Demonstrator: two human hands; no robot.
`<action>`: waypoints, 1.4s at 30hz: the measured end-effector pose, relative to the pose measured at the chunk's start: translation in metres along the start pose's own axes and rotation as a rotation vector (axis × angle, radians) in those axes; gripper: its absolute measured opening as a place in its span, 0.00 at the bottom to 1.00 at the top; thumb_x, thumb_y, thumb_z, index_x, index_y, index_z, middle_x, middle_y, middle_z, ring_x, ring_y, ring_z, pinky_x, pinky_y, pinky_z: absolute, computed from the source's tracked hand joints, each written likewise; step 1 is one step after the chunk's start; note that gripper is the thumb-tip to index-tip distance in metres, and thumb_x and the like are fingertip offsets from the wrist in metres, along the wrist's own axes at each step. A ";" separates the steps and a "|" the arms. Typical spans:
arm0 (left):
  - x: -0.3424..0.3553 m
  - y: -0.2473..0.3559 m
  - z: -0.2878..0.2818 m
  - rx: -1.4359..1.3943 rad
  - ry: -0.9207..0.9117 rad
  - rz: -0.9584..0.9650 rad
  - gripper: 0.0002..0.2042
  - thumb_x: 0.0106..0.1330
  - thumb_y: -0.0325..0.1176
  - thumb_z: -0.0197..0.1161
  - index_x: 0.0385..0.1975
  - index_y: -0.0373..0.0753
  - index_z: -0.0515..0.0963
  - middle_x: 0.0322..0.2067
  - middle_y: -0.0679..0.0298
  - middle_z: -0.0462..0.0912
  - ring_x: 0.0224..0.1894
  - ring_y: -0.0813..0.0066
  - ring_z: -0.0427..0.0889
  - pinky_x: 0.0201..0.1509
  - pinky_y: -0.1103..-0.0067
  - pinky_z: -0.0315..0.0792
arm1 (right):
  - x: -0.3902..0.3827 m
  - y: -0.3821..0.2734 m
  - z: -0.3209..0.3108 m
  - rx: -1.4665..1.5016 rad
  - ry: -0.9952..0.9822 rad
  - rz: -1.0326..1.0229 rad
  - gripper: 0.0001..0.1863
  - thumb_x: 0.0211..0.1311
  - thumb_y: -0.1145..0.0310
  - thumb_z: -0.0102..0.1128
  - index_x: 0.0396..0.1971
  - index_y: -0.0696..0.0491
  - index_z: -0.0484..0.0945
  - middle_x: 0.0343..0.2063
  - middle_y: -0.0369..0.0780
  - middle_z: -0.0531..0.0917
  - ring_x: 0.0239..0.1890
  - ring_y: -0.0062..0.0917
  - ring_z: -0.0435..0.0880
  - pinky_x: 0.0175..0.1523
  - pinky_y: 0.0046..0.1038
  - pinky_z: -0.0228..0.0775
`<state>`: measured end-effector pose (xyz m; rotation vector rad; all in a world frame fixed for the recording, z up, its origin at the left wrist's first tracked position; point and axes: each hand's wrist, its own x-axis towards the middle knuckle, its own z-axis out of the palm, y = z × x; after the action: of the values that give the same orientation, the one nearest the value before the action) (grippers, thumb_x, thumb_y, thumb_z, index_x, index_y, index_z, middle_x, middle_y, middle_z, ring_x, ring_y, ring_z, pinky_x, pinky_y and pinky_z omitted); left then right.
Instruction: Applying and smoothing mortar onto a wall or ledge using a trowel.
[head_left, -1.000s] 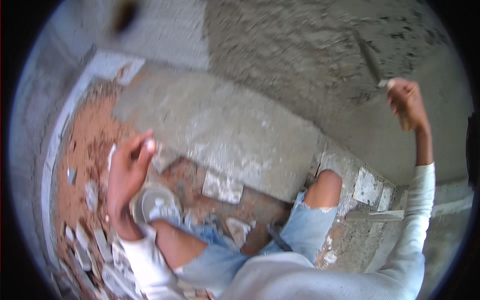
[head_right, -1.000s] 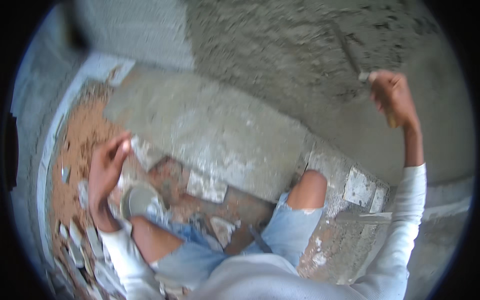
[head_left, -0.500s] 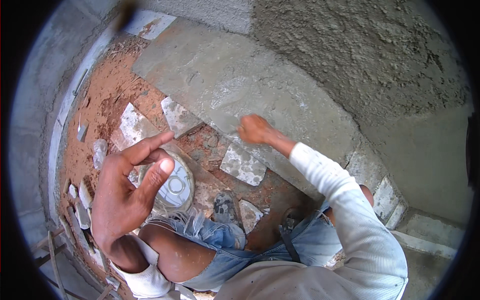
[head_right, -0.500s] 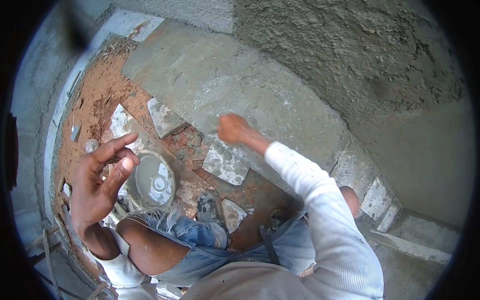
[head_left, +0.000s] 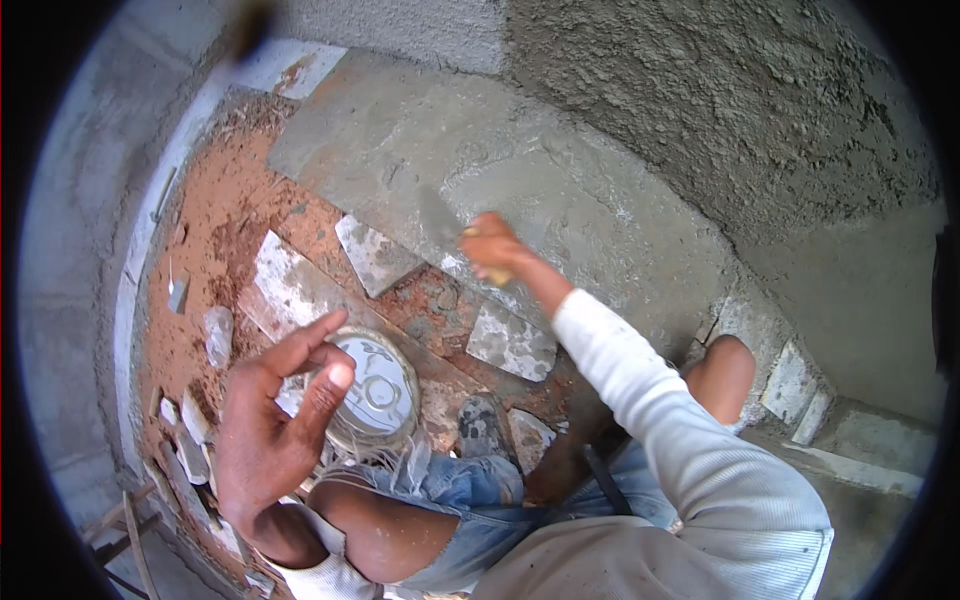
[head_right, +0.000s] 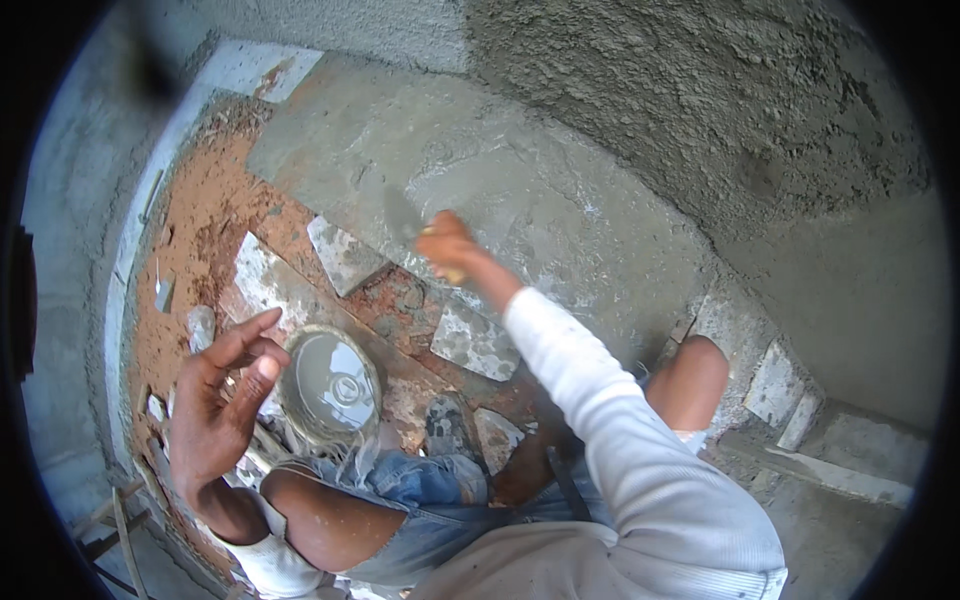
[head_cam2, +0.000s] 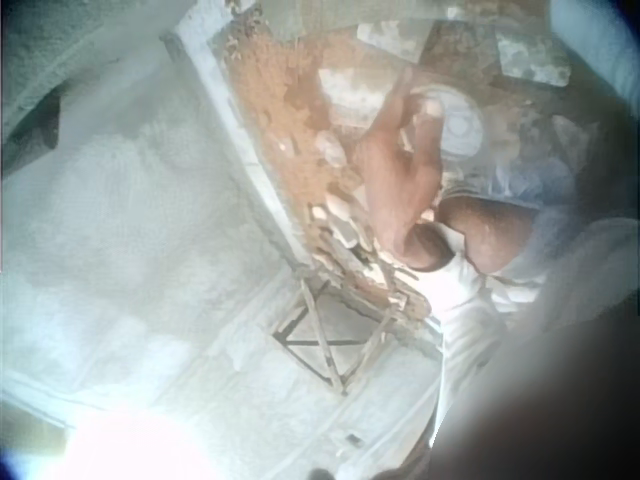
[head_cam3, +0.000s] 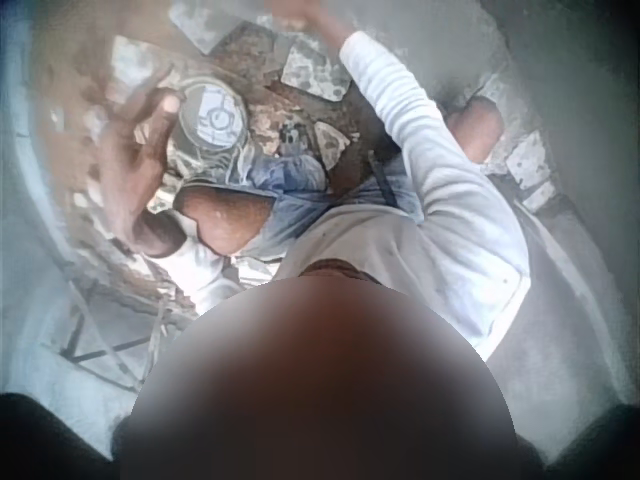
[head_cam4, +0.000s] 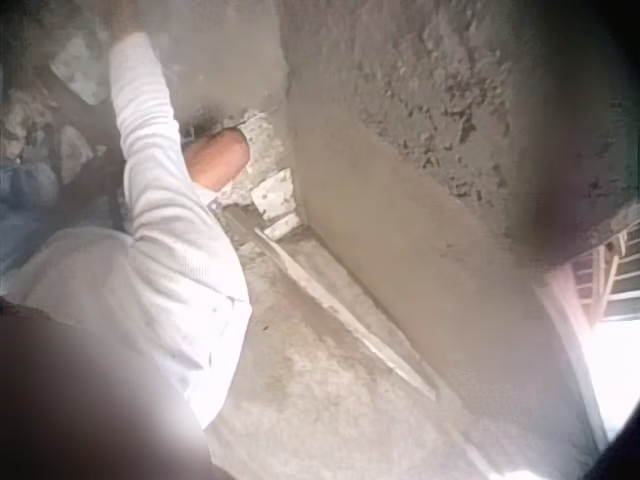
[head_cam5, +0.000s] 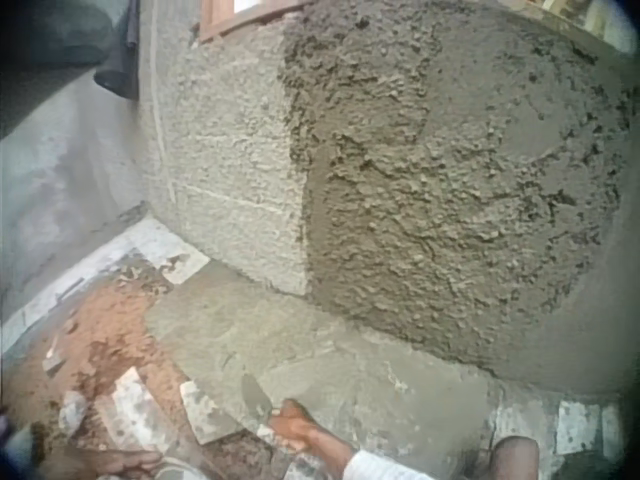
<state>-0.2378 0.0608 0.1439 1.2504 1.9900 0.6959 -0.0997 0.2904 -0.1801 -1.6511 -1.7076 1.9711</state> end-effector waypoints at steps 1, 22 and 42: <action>0.007 0.004 0.005 0.023 -0.039 0.012 0.22 0.72 0.33 0.70 0.62 0.29 0.80 0.35 0.54 0.89 0.42 0.72 0.85 0.53 0.73 0.77 | 0.028 -0.010 0.008 -0.153 0.048 -0.103 0.23 0.65 0.69 0.65 0.55 0.69 0.74 0.32 0.48 0.84 0.30 0.35 0.88 0.29 0.33 0.85; 0.006 0.010 -0.001 0.009 -0.044 0.033 0.22 0.73 0.35 0.70 0.63 0.31 0.80 0.37 0.53 0.89 0.42 0.69 0.86 0.54 0.72 0.77 | -0.086 0.134 -0.239 -0.636 0.143 -0.416 0.10 0.60 0.65 0.63 0.31 0.57 0.84 0.25 0.43 0.86 0.31 0.38 0.87 0.40 0.42 0.77; 0.064 -0.019 0.017 -0.072 -0.026 -0.009 0.20 0.76 0.28 0.62 0.65 0.26 0.77 0.43 0.54 0.90 0.47 0.72 0.88 0.55 0.75 0.79 | -0.354 -0.128 -0.288 -1.188 0.390 -0.597 0.19 0.67 0.58 0.64 0.42 0.62 0.84 0.30 0.53 0.87 0.45 0.49 0.86 0.53 0.49 0.76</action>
<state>-0.2549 0.1136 0.1028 1.2012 1.9311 0.7368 0.1858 0.3132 0.1975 -1.2200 -2.8753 0.2662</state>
